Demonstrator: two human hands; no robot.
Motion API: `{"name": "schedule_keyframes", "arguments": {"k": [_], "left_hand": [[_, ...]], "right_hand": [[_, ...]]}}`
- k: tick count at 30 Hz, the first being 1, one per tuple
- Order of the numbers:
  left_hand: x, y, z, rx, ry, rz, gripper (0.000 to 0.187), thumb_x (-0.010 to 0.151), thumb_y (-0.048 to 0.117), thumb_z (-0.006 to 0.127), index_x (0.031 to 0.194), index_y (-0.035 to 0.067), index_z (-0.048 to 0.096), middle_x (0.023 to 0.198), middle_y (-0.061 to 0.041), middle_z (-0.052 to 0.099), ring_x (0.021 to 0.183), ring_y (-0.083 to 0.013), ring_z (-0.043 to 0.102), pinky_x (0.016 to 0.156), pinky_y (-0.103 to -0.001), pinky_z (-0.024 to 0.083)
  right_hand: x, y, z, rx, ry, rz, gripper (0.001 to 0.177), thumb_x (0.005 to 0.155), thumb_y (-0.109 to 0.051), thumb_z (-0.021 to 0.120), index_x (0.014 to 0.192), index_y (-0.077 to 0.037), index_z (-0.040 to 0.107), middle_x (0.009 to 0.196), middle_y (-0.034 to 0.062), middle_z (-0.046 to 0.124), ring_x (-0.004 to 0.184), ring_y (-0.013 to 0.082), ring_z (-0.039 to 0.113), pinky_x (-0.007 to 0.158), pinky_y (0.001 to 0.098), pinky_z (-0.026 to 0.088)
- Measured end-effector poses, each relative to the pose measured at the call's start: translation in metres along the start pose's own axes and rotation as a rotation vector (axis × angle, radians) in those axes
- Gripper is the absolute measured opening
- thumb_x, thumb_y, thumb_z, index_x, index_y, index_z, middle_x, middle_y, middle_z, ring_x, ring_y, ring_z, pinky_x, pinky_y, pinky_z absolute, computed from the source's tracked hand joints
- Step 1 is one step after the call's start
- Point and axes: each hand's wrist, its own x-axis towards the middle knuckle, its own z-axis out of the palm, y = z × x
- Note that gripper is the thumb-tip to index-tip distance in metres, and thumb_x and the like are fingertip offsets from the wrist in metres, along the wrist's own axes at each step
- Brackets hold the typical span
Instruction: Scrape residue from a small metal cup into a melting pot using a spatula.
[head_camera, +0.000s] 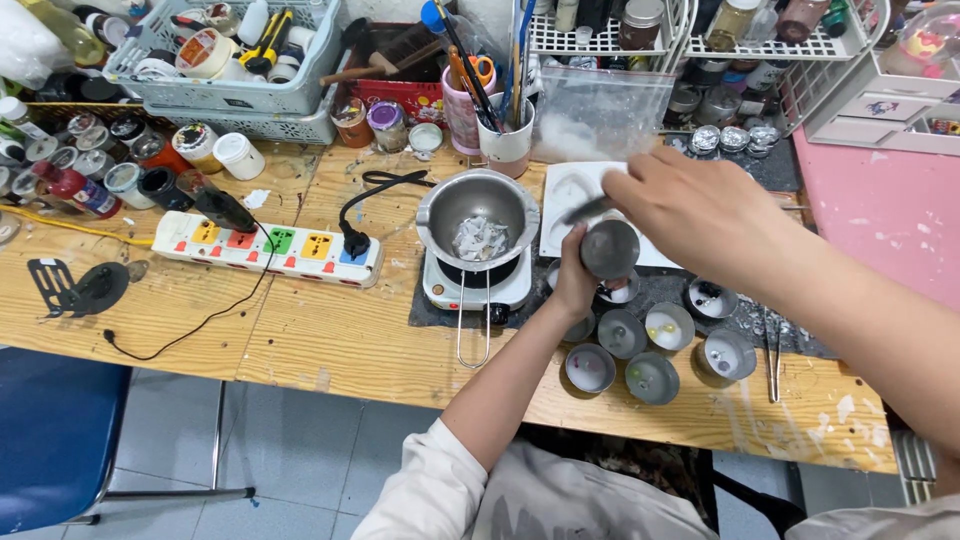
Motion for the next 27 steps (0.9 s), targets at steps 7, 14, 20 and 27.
{"name": "schedule_keyframes", "arguments": {"k": [7,14,20,27], "left_hand": [[-0.02,0.062,0.066,0.092,-0.008,0.181,0.053,0.104,0.052,0.028,0.127,0.01,0.051,0.086,-0.006,0.06,0.061,-0.0153,0.053,0.052,-0.03,0.044],[-0.017,0.049,0.068,0.165,0.142,0.308,0.053,0.106,0.05,0.033,0.134,0.008,0.05,0.125,-0.008,0.059,0.109,-0.0162,0.059,0.086,-0.032,0.048],[-0.019,0.047,0.071,-0.001,0.093,0.275,0.058,0.099,0.047,0.035,0.14,0.008,0.05,0.132,-0.007,0.059,0.127,-0.0162,0.056,0.113,-0.036,0.042],[-0.016,0.033,0.052,0.262,0.186,0.375,0.068,0.115,0.06,0.017,0.132,0.006,0.055,0.119,-0.008,0.059,0.114,-0.0165,0.055,0.107,-0.034,0.042]], "right_hand": [[-0.039,-0.01,-0.004,-0.142,-0.274,0.201,0.012,0.087,-0.018,0.064,0.094,-0.008,0.06,0.087,0.0051,0.066,0.086,0.0253,0.071,0.052,0.0394,0.057],[-0.038,-0.026,0.02,-0.226,-0.297,0.308,0.007,0.086,-0.013,0.063,0.092,-0.009,0.066,0.082,0.0063,0.072,0.076,0.0235,0.075,0.054,0.0368,0.058],[-0.028,-0.034,0.05,-0.289,-0.234,0.395,0.007,0.084,-0.014,0.064,0.083,-0.009,0.069,0.076,0.0092,0.074,0.071,0.0216,0.076,0.053,0.0323,0.059],[-0.022,-0.043,0.056,-0.289,-0.241,0.346,0.005,0.08,-0.013,0.066,0.08,-0.009,0.069,0.071,0.0078,0.073,0.067,0.0194,0.076,0.051,0.0296,0.058]]}}
